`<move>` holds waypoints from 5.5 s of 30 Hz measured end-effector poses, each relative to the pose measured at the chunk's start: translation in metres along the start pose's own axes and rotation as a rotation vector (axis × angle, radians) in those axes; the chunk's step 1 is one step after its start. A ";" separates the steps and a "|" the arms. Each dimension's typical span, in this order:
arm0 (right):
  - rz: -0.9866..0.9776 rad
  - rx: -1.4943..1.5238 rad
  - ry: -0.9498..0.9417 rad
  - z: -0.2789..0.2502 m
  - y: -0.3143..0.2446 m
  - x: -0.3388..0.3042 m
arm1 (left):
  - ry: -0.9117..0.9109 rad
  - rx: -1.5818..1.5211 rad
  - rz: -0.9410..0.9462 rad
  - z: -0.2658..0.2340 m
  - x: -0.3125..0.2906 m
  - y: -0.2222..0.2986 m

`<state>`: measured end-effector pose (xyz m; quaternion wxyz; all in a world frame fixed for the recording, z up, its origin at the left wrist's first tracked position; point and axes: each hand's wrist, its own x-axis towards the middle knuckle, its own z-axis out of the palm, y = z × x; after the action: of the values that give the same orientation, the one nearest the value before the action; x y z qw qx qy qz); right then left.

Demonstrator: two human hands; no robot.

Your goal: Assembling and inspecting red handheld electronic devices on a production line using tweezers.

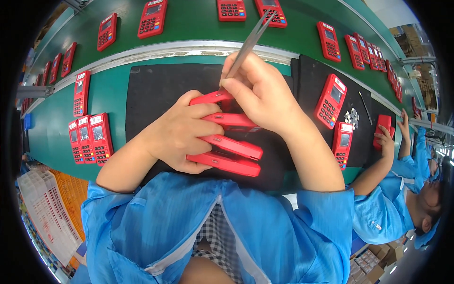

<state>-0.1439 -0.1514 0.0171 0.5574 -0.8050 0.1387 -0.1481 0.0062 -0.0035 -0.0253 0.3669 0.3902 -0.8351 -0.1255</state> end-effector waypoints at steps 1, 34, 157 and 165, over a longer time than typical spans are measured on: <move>-0.008 -0.009 -0.011 0.000 -0.002 0.000 | 0.004 0.001 0.001 0.000 0.000 0.000; -0.236 -0.291 0.126 0.020 -0.004 -0.027 | 0.062 0.048 0.008 0.000 0.004 0.000; 0.109 -1.056 0.556 0.012 0.002 -0.107 | 0.573 -1.625 -0.630 0.017 -0.011 0.040; 0.417 -0.696 0.449 0.064 0.001 -0.052 | 0.883 -1.205 -1.053 -0.021 -0.027 0.052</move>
<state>-0.1665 -0.0763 -0.0094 0.2278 -0.8472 0.4565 -0.1483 0.0032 0.0530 0.0012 0.6901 0.4757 -0.1261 -0.5306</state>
